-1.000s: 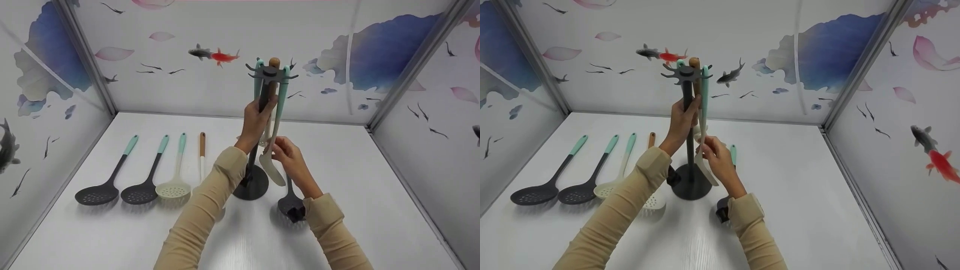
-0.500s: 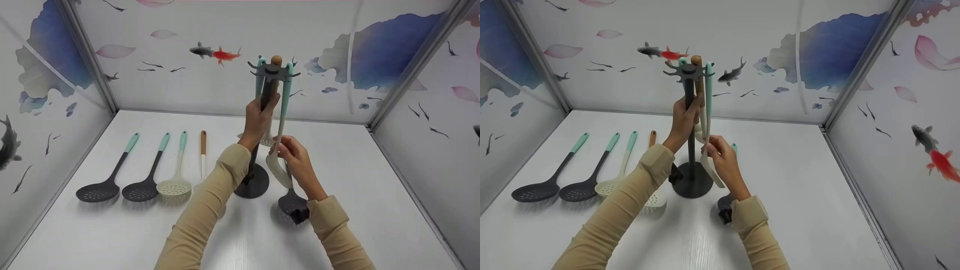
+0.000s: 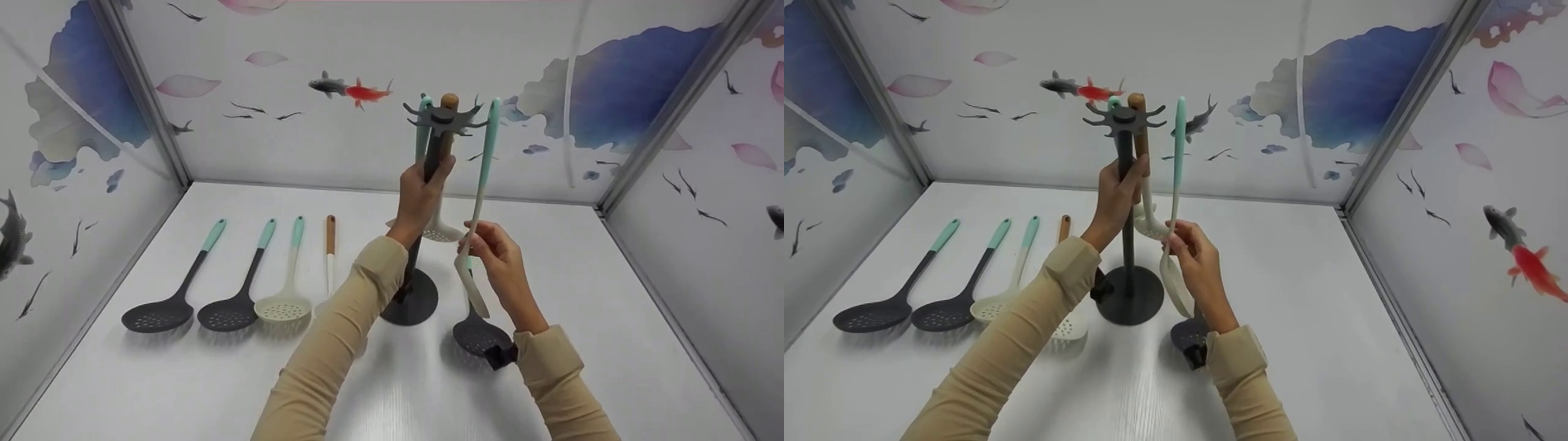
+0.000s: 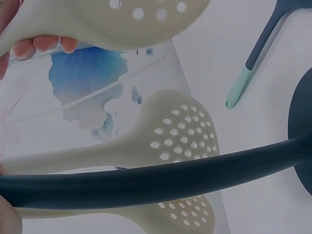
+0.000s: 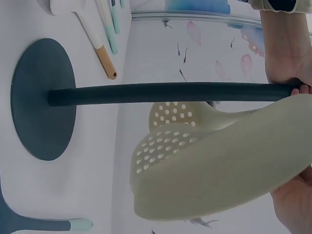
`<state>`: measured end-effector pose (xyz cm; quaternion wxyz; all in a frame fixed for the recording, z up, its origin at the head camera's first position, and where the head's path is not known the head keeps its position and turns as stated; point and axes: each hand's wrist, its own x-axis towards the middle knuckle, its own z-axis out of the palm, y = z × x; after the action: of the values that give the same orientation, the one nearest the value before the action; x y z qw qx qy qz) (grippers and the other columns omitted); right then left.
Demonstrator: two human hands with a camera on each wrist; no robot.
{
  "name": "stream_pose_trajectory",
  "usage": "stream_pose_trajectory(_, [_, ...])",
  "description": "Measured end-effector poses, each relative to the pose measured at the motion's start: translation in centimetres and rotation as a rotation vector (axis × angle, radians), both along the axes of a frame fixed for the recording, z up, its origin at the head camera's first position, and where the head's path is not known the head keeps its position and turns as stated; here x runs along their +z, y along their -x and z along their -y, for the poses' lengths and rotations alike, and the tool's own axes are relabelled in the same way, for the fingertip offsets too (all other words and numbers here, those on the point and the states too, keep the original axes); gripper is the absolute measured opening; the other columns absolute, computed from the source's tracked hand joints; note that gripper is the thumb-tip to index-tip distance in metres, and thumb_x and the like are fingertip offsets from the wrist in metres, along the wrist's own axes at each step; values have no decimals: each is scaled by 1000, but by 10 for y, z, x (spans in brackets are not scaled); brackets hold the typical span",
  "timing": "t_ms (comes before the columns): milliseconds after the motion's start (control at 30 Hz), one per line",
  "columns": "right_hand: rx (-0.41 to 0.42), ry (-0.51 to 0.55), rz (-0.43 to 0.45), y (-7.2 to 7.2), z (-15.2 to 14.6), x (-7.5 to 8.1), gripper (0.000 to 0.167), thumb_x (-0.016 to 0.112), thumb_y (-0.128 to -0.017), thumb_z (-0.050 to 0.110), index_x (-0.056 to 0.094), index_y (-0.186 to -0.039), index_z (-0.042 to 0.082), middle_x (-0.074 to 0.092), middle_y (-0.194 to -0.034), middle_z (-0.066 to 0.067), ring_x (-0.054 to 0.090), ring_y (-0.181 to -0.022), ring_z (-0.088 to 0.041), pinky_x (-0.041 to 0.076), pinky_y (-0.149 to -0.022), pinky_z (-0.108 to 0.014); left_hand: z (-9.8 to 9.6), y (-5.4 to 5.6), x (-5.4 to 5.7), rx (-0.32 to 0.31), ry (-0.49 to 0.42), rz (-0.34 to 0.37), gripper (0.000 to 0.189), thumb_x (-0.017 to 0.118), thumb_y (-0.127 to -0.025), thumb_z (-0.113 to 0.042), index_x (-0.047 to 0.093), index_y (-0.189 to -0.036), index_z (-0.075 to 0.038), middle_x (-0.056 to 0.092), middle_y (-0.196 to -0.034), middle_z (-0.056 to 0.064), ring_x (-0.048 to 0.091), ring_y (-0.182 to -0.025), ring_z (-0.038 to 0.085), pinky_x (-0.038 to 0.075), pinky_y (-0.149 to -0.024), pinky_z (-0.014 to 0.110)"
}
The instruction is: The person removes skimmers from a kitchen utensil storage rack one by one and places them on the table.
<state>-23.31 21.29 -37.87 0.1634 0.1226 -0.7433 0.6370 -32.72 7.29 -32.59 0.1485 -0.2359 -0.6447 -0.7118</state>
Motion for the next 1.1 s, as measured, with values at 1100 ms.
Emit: stream_pose_trajectory(1100, [-278,-505,495,4,-94,-98,35,47,-97,17,53,-121,-7,62,-97,-17,53,-80,-11,42,-68,-21,1,0,-2,6,65,-9,25,53,-94,-22,45,-73,-11,37,-61,-5,34,-56,7,31,-56,19])
